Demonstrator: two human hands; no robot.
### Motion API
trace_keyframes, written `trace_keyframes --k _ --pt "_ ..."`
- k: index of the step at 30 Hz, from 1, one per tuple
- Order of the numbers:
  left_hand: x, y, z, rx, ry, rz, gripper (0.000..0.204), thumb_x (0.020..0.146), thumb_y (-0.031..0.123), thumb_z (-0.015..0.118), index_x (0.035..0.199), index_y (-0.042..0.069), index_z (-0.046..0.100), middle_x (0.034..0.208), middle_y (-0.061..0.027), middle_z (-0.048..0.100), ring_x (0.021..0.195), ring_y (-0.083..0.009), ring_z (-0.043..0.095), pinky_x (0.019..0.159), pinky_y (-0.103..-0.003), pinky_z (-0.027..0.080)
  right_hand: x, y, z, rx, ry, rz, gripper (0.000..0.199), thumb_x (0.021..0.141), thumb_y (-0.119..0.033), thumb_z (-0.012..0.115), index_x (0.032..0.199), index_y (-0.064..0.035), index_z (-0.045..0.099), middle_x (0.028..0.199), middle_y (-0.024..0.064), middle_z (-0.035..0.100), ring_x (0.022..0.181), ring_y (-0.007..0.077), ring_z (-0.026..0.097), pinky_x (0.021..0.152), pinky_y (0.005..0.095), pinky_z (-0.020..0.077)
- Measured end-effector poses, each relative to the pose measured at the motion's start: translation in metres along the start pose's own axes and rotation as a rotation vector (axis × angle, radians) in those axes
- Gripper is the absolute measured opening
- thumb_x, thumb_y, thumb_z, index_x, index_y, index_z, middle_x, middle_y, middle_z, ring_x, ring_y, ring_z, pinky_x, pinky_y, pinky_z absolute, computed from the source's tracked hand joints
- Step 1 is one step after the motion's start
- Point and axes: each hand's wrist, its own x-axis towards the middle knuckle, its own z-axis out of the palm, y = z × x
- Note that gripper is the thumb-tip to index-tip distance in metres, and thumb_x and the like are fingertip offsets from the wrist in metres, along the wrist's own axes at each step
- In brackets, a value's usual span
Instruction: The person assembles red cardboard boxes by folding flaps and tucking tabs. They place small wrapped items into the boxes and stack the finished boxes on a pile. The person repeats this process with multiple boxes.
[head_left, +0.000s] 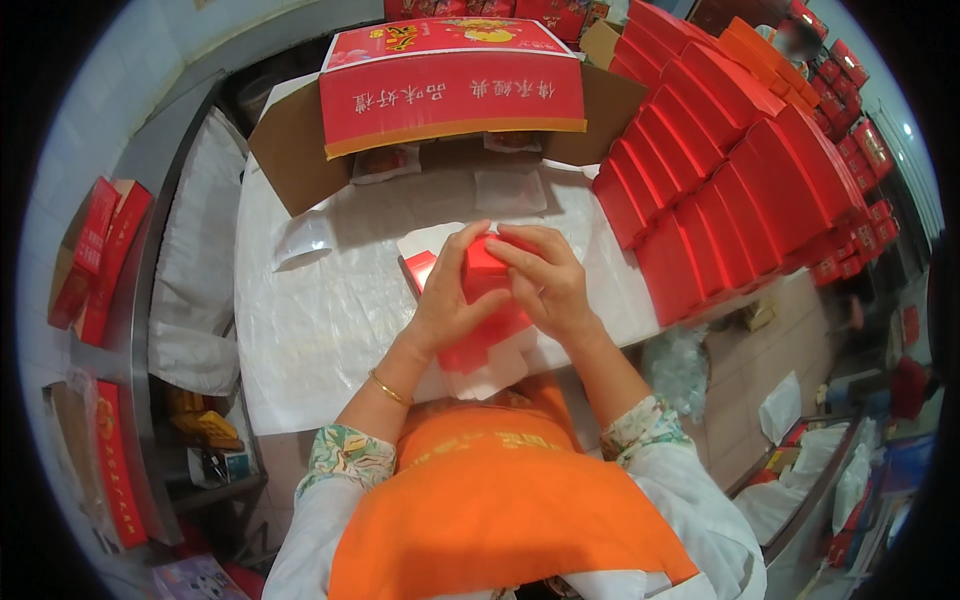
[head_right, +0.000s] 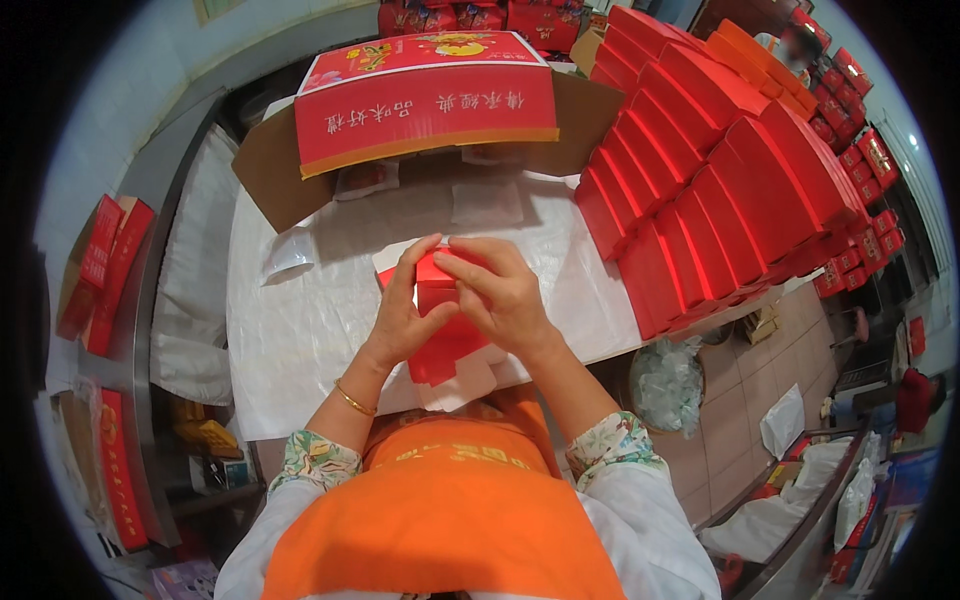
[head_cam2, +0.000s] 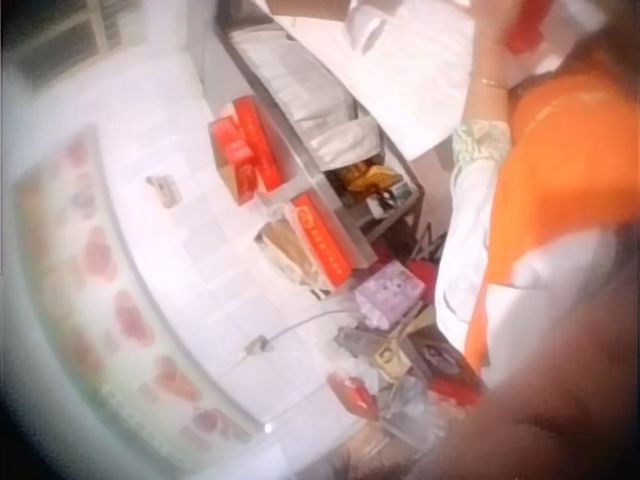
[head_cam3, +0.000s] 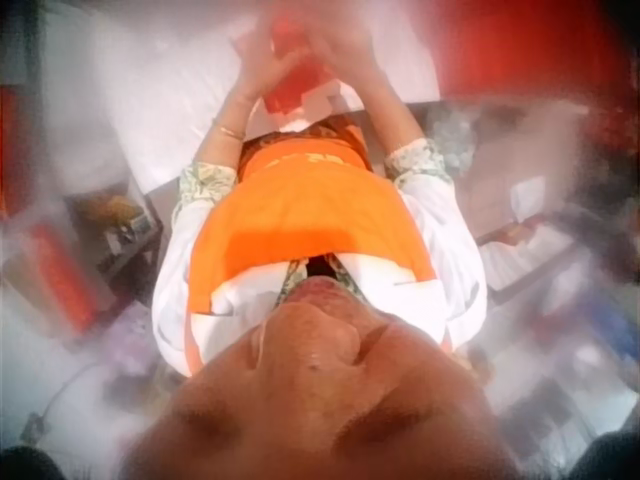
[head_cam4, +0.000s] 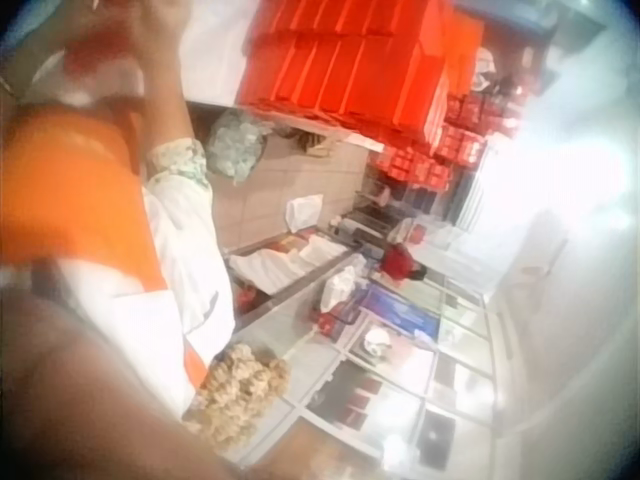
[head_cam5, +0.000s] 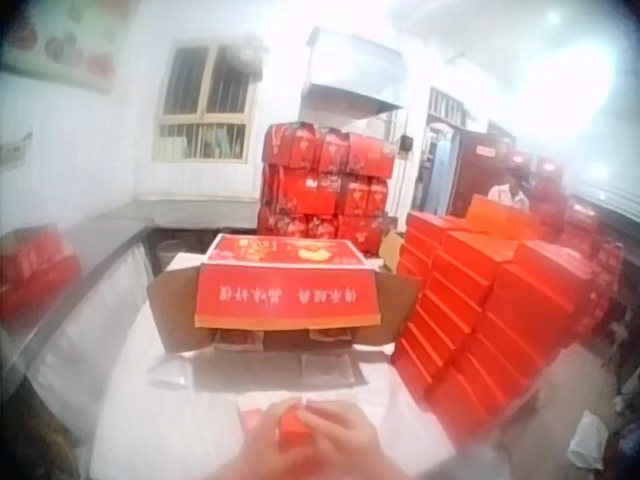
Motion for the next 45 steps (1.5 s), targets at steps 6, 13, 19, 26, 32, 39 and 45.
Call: trace_keyframes --k 6,13,19,26,32,39,45 --pt "0.003 0.003 0.005 -0.178 0.072 -0.017 0.061 0.104 0.047 0.036 0.143 0.000 0.039 0.140 -0.0151 0.046 0.131 -0.0269 0.044 0.111 -0.036 0.030 -0.001 0.001 0.001 0.122 -0.022 0.076 0.038 0.079 0.004 0.059 0.112 -0.0101 0.072 0.120 0.0130 0.062 0.111 0.0300 0.057 0.096 0.0377 0.0467" --pt "0.004 0.011 0.010 -0.194 0.122 -0.078 0.050 0.103 0.034 0.033 0.138 0.000 0.044 0.138 -0.0135 0.049 0.131 -0.0244 0.043 0.111 -0.035 0.030 -0.007 0.005 0.001 0.206 -0.046 0.081 0.032 0.084 0.002 0.058 0.111 -0.0085 0.071 0.125 0.0112 0.060 0.116 0.0298 0.052 0.101 0.0391 0.0420" --pt "0.003 0.013 0.009 -0.203 0.128 -0.099 0.049 0.099 0.028 0.035 0.137 -0.001 0.045 0.136 -0.0139 0.050 0.130 -0.0239 0.044 0.111 -0.034 0.030 -0.010 0.010 -0.001 0.237 -0.053 0.059 0.029 0.086 -0.002 0.060 0.112 -0.0083 0.071 0.125 0.0121 0.061 0.117 0.0315 0.053 0.101 0.0404 0.0430" --pt "0.003 0.016 0.010 -0.241 0.155 -0.097 0.046 0.096 0.024 0.035 0.132 0.000 0.052 0.135 -0.0151 0.051 0.127 -0.0253 0.047 0.109 -0.035 0.033 -0.011 0.014 -0.003 0.199 -0.080 -0.007 0.033 0.080 -0.003 0.067 0.112 -0.0071 0.072 0.126 0.0136 0.061 0.119 0.0335 0.053 0.102 0.0426 0.0423" --pt "-0.001 0.003 0.014 0.114 0.276 0.215 0.029 0.098 0.011 0.048 0.121 0.005 0.064 0.136 -0.0167 0.052 0.121 -0.0282 0.052 0.102 -0.037 0.041 -0.012 0.018 -0.005 0.150 -0.076 -0.046 0.035 0.078 -0.001 0.069 0.112 -0.0091 0.072 0.125 0.0132 0.062 0.119 0.0346 0.055 0.100 0.0423 0.0454" --pt "-0.009 -0.002 0.003 0.138 0.183 0.217 0.030 0.088 0.002 0.067 0.117 0.009 0.069 0.140 -0.0161 0.051 0.117 -0.0265 0.056 0.093 -0.033 0.047 -0.020 0.012 -0.006 0.202 -0.009 0.053 0.035 0.076 0.001 0.071 0.110 -0.0081 0.071 0.125 0.0124 0.063 0.126 0.0352 0.053 0.102 0.0426 0.0458" --pt "-0.007 -0.004 0.001 0.136 0.159 0.223 0.029 0.088 0.002 0.067 0.116 0.009 0.069 0.141 -0.0167 0.051 0.127 -0.0295 0.053 0.100 -0.036 0.046 -0.020 0.017 -0.006 0.178 -0.028 0.008 0.038 0.076 0.003 0.071 0.111 -0.0099 0.072 0.124 0.0116 0.064 0.125 0.0347 0.054 0.100 0.0418 0.0475"
